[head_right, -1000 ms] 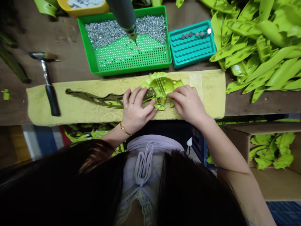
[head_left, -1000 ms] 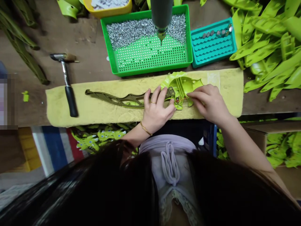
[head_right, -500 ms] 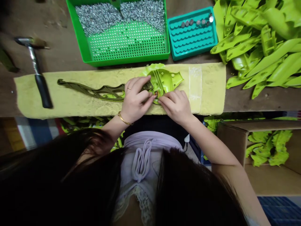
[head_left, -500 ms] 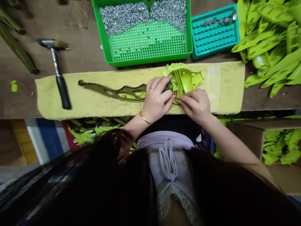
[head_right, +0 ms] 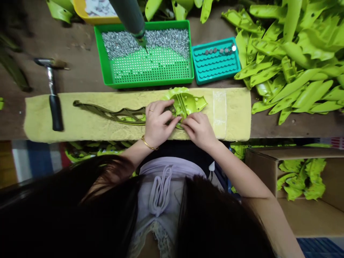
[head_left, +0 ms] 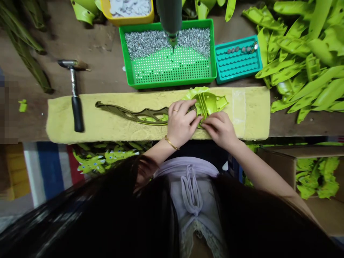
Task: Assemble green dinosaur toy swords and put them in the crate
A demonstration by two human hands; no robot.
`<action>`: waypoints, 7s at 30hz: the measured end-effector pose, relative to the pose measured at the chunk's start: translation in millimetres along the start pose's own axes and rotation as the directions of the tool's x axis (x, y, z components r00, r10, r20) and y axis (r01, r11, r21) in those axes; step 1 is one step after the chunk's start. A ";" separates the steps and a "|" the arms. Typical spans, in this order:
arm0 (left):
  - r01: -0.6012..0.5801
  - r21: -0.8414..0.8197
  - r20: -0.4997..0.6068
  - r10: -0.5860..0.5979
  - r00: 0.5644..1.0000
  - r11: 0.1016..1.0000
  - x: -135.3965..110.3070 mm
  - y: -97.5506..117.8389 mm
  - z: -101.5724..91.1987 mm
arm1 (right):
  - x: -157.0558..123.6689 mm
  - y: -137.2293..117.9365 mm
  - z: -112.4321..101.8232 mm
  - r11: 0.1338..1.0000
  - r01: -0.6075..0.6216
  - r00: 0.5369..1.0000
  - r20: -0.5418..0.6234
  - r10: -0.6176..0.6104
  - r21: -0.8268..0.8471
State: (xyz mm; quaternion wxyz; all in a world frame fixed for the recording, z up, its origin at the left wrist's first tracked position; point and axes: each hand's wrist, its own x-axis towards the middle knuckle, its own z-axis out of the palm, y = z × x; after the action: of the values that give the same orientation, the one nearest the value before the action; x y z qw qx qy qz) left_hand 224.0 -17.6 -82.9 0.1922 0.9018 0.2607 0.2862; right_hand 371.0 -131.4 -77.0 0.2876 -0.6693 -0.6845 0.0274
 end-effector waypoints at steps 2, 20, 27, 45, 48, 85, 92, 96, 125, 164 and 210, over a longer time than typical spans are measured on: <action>-0.024 -0.005 -0.021 0.024 1.000 1.000 -0.9 -1.4 -0.3 | 0.9 0.7 -3.8 0.997 0.069 0.997 0.020 -0.068 -0.047; -0.073 0.023 -0.024 0.074 0.997 0.997 1.9 -4.7 -4.7 | 23.3 -4.2 -4.5 0.991 -0.063 0.960 0.265 0.093 -0.119; -0.169 0.061 0.068 0.165 0.984 0.984 6.4 -17.8 -26.9 | 32.6 -16.6 -5.9 0.990 -0.131 0.964 0.237 0.117 0.044; -0.014 0.165 -0.211 0.049 0.976 0.986 -30.2 -6.8 -12.7 | 324.9 116.3 13.6 0.588 -0.789 0.609 -0.098 0.787 -0.178; -0.015 0.174 -0.206 0.051 0.977 0.985 -30.6 -5.6 -13.8 | 335.0 125.3 10.5 0.540 -0.835 0.547 -0.059 0.835 -0.108; 0.394 -0.917 0.333 -0.668 0.665 -0.064 -19.0 16.5 -60.7 | 57.1 1.7 -37.6 0.998 -0.023 0.975 0.224 0.008 0.062; 0.512 -0.851 0.351 -0.856 0.381 -0.121 -55.2 -16.4 -74.6 | 59.8 38.9 -32.3 0.999 0.027 0.988 0.156 -0.022 -0.029; 0.511 -0.846 0.362 -0.867 0.343 -0.151 -57.3 -23.6 -77.5 | 52.8 40.9 -21.4 0.999 0.036 0.970 0.240 -0.027 -0.035; 0.438 -0.899 0.226 -0.831 0.509 0.024 -23.4 -56.5 -76.4 | 52.3 11.5 -19.8 0.511 -0.538 0.772 0.147 0.619 0.671; -0.621 0.089 0.186 0.599 0.779 0.779 19.4 -85.6 -116.0 | 108.3 12.3 -84.7 0.966 0.238 0.970 -0.026 -0.242 -0.100; -0.168 0.396 -0.093 0.222 0.971 0.903 7.4 -7.0 -10.7 | 260.1 249.3 -126.3 0.698 -0.532 0.739 0.140 0.659 -0.479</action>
State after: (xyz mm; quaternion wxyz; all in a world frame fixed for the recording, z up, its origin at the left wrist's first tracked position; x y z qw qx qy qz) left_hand 220.0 -5.7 -75.2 -0.0367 0.9218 0.2326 0.3078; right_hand 665.9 92.7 15.7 0.0087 -0.8885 -0.4521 0.0783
